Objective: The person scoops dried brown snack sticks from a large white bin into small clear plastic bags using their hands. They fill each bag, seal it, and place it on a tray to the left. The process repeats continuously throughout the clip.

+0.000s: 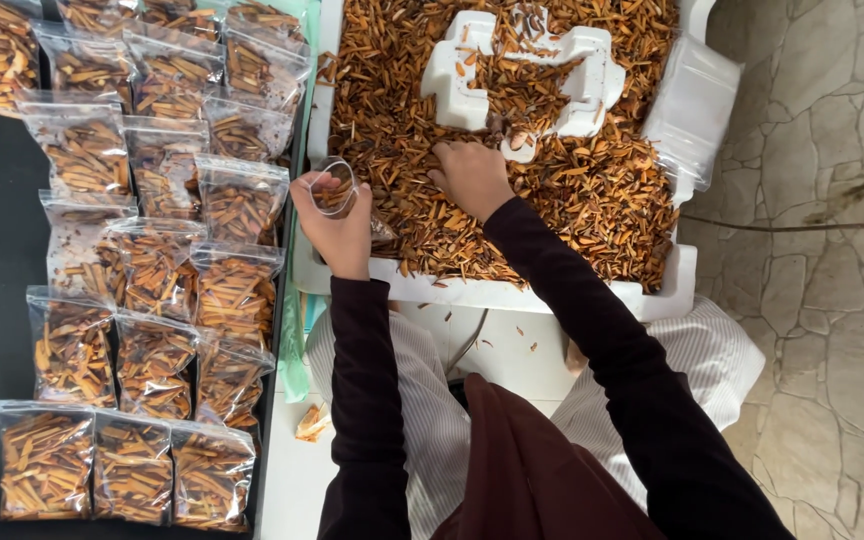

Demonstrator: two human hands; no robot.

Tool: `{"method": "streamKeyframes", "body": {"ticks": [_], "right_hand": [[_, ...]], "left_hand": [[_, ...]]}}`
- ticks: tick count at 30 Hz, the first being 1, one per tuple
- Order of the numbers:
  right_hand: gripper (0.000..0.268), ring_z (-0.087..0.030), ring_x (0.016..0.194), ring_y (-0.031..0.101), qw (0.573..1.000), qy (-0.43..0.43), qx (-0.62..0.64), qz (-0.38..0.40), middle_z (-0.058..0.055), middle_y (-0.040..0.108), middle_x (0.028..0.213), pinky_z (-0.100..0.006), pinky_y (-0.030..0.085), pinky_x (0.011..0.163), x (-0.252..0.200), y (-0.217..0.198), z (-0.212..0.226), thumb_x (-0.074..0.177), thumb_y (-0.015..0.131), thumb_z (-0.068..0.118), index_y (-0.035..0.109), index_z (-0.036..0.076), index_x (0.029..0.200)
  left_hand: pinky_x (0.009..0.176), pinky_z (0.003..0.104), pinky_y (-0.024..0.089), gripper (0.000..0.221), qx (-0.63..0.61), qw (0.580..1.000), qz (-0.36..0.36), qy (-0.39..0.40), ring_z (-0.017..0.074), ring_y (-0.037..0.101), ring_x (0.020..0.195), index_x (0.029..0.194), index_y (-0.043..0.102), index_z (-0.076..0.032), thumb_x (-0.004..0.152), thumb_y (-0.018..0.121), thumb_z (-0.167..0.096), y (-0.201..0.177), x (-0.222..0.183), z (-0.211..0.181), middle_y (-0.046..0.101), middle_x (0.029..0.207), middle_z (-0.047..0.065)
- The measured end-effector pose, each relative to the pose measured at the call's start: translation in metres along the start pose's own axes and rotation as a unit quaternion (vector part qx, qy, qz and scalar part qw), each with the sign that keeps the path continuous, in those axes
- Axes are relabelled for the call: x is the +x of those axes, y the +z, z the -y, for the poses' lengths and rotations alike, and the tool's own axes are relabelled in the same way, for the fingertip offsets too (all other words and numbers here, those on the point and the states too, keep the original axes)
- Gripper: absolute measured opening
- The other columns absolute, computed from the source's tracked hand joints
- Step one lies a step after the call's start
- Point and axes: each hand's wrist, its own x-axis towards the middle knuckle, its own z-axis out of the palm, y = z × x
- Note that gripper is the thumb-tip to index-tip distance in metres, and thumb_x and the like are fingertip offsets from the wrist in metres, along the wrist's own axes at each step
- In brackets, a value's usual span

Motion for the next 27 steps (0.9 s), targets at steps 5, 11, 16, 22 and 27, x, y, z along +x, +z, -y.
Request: {"method": "streamKeyframes", "body": {"ticks": [5,11,16,22,27], "right_hand": [[0.021,-0.023,0.071,0.063,1.000,0.017,-0.005,-0.017,-0.009,0.062,0.078,-0.035,0.054,0.055,-0.006,-0.004,0.007,0.092,0.051,0.022,0.061,0.007,0.103],[0.025,-0.029,0.073,0.064,0.986,0.077,0.141,-0.041,-0.012,0.066,0.082,-0.042,0.054,0.056,-0.010,-0.018,-0.009,0.092,0.051,0.025,0.065,0.008,0.105],[0.027,-0.033,0.074,0.064,0.971,0.103,0.204,-0.076,-0.014,0.066,0.081,-0.045,0.054,0.058,0.002,-0.016,-0.006,0.092,0.052,0.024,0.063,0.005,0.107],[0.027,-0.030,0.076,0.065,0.990,0.071,0.120,-0.027,-0.010,0.067,0.087,-0.044,0.054,0.057,0.026,-0.009,0.020,0.089,0.054,0.027,0.062,0.012,0.110],[0.028,-0.030,0.064,0.065,0.998,0.054,0.001,0.031,-0.011,0.064,0.073,-0.042,0.054,0.050,0.040,0.013,0.019,0.087,0.055,0.027,0.061,0.007,0.106]], "left_hand": [[0.063,0.038,0.045,0.035,-0.003,1.000,0.001,-0.007,0.0200,0.049,0.080,0.091,0.043,-0.009,0.070,0.063,0.010,-0.005,-0.001,-0.004,0.047,0.086,0.011],[0.060,0.040,0.040,0.034,0.000,0.999,0.027,-0.020,0.0207,0.049,0.081,0.089,0.040,-0.009,0.072,0.060,0.011,-0.008,-0.002,-0.013,0.045,0.087,0.011],[0.057,0.034,0.031,0.034,0.011,0.999,0.037,-0.024,0.0207,0.050,0.081,0.086,0.039,-0.010,0.069,0.058,0.013,-0.007,-0.004,-0.017,0.045,0.085,0.010],[0.056,0.038,0.042,0.034,0.010,0.998,0.050,-0.022,0.0221,0.051,0.083,0.086,0.040,-0.009,0.069,0.060,0.012,-0.009,-0.003,-0.016,0.046,0.085,0.009],[0.055,0.037,0.044,0.034,0.018,0.998,0.060,-0.030,0.0235,0.052,0.084,0.086,0.039,-0.011,0.070,0.060,0.010,-0.011,0.000,-0.015,0.046,0.086,0.009]]}}
